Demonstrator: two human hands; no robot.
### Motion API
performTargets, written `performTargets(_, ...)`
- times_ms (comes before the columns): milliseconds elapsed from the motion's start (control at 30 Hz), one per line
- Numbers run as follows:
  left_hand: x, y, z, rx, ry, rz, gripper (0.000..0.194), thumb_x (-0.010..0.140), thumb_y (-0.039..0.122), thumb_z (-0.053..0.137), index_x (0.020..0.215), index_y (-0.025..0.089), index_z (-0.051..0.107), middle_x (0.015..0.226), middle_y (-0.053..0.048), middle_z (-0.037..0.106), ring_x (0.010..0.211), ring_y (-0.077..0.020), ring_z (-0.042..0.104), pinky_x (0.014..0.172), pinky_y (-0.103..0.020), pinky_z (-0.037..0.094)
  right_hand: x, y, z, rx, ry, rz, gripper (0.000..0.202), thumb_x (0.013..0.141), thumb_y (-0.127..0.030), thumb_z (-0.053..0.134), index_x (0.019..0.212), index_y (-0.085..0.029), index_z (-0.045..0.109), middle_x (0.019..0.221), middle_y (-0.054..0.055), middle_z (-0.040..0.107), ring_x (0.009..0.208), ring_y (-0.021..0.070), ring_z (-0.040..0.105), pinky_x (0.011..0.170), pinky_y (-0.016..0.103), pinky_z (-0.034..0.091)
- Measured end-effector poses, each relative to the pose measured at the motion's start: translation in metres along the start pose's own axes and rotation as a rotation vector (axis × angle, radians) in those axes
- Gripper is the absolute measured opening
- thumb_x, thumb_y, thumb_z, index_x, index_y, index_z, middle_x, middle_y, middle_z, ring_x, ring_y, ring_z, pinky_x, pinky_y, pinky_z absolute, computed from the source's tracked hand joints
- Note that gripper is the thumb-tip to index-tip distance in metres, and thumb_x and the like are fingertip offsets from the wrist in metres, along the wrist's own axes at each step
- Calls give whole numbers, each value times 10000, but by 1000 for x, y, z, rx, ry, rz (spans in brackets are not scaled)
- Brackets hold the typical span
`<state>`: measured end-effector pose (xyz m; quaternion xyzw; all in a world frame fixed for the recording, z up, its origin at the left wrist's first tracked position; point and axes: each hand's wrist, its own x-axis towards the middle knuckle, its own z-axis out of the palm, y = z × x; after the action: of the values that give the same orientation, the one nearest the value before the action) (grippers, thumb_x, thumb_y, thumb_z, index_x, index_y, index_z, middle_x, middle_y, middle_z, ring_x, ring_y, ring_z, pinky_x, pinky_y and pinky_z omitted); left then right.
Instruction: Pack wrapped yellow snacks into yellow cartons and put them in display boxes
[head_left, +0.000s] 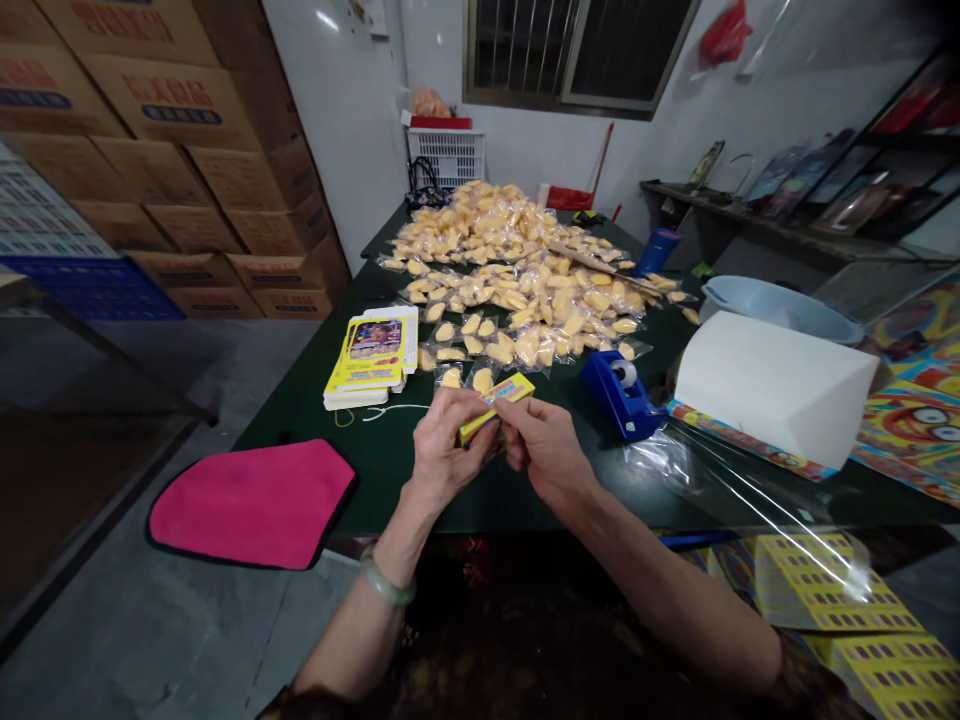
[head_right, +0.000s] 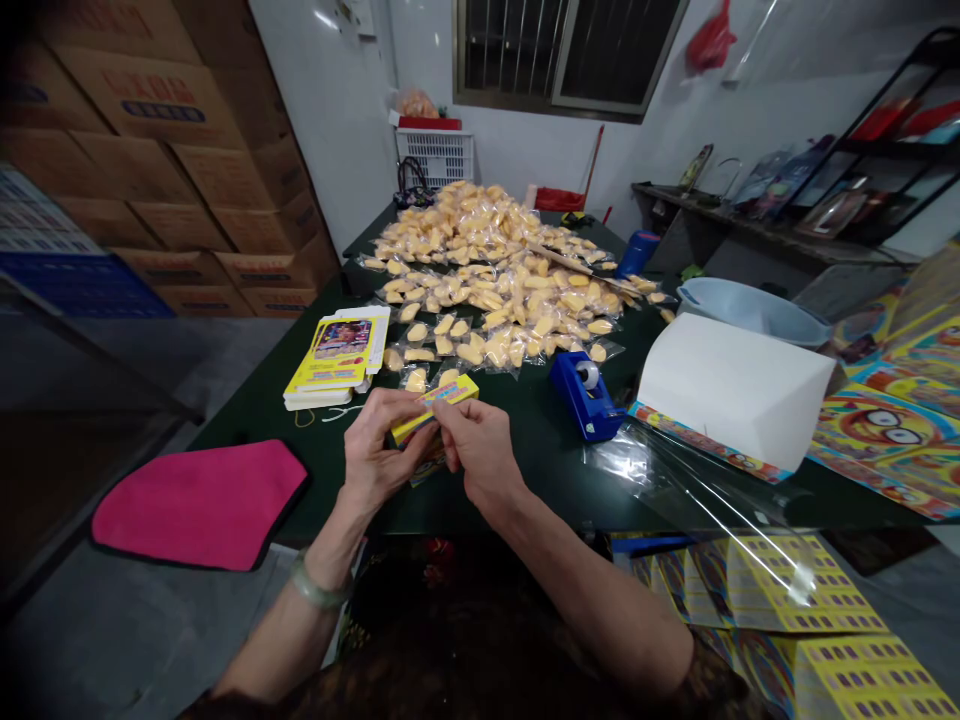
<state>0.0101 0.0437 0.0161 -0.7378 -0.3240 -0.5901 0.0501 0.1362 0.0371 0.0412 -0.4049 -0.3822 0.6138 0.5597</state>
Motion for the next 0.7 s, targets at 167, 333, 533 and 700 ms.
performTargets(167, 11, -2, -13, 27, -288, -16, 381, 818, 108, 541, 1181, 206, 603, 841, -14, 516, 705, -86, 531, 596, -194, 467, 7, 0, -8, -90, -74, 11, 419, 593, -455, 755, 459, -164, 484, 408, -61, 465, 306, 30, 361, 293, 171, 268)
performTargets(333, 12, 0, -13, -1, -274, -49, 420, 774, 101, 516, 1175, 177, 616, 841, -16, 517, 675, -85, 525, 547, -190, 434, 5, 4, -17, -38, -113, 105, 404, 525, -498, 798, 576, -148, 603, 520, -26, 575, 421, 76, 505, 347, 194, 431)
performTargets(533, 12, -2, -6, -6, -190, -29, 301, 796, 151, 542, 1067, 138, 674, 810, -33, 550, 691, -103, 556, 585, -221, 460, 6, 31, -13, -29, 29, 164, 462, 557, -532, 768, 480, -182, 477, 409, -53, 471, 360, 67, 422, 331, 209, 396)
performTargets(700, 13, -8, 1, 77, -33, -166, 165, 775, 250, 666, 907, 175, 733, 750, -19, 609, 654, -98, 581, 572, -211, 459, 9, 56, -26, -181, 86, 254, 354, 691, -438, 693, 585, -198, 455, 432, -68, 453, 362, 69, 406, 318, 201, 372)
